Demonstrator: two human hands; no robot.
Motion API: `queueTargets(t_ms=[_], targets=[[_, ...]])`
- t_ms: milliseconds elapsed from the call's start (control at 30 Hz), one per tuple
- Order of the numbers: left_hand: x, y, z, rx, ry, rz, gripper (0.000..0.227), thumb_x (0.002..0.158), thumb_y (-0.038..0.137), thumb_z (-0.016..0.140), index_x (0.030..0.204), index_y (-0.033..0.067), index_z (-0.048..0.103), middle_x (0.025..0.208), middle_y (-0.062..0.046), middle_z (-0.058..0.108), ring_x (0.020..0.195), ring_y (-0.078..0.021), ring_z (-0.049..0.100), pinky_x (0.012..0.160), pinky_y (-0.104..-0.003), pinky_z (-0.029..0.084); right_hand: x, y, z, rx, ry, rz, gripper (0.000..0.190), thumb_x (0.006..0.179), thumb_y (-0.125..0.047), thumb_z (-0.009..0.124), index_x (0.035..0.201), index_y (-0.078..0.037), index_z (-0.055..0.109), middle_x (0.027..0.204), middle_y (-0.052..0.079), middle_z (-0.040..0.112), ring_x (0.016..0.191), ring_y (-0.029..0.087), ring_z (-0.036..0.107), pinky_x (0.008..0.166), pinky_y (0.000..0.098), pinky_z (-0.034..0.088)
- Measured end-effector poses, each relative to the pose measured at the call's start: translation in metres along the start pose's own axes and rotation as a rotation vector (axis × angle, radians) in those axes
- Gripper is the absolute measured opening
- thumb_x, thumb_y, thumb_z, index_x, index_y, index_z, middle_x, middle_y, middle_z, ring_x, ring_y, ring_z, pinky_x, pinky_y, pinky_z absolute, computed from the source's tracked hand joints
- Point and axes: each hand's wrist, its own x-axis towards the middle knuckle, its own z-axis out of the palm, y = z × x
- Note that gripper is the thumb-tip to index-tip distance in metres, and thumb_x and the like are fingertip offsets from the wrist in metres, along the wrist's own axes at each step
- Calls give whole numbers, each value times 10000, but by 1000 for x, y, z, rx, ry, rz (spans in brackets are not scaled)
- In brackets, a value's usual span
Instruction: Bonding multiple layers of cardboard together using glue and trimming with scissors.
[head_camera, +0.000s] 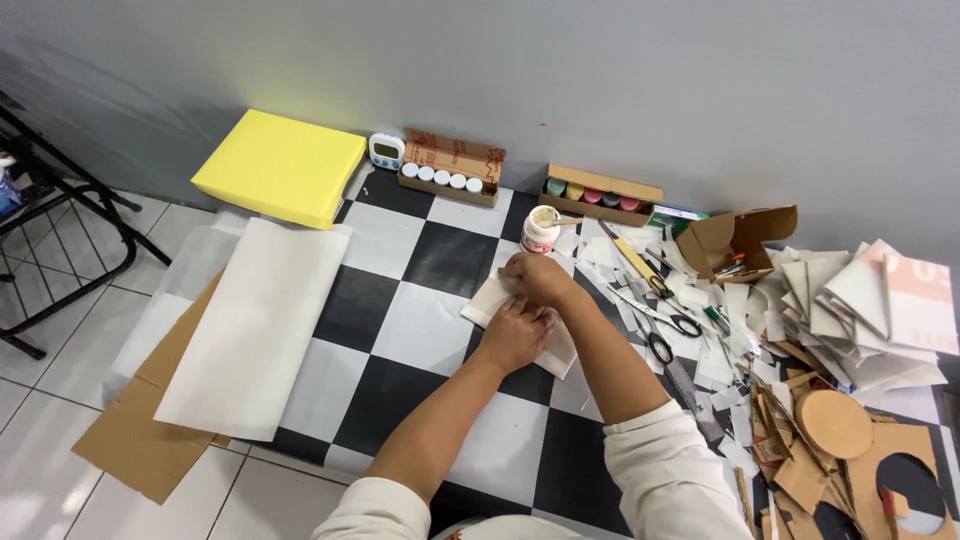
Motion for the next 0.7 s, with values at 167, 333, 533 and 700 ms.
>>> queueTargets(t_ms=[167, 333, 533, 700], targets=[[-8, -9, 28, 11, 45, -16, 198, 880, 213, 648, 731, 128, 745, 657, -79, 701, 686, -273, 696, 786, -381, 535, -4, -6, 18, -107, 33, 24, 305, 875, -156, 674, 1159, -199, 776, 1197, 36, 717, 1038, 330, 725, 909, 440, 583], [-1, 9, -13, -15, 57, 47, 235, 974, 240, 631, 868, 96, 784, 905, -143, 768, 915, -330, 729, 957, -485, 521, -13, 39, 12, 233, 118, 282, 364, 925, -237, 628, 1275, -191, 719, 1162, 101, 758, 1129, 373, 685, 987, 483, 541], [-12, 7, 8, 118, 313, 214, 134, 948, 153, 661, 816, 135, 664, 830, -19, 635, 788, -209, 589, 771, -357, 482, -44, 75, 8, 646, 36, 461, 360, 824, -296, 781, 1141, -125, 774, 784, 81, 755, 671, 163, 690, 567, 278, 590], [-20, 5, -5, 159, 589, -79, 429, 1025, 581, 462, 1125, 191, 612, 1241, -82, 583, 1195, -284, 559, 1009, -441, 424, -95, 71, -13, 1269, 183, 392, 188, 816, -53, 807, 963, 6, 707, 732, 41, 644, 614, 158, 621, 526, 257, 545]])
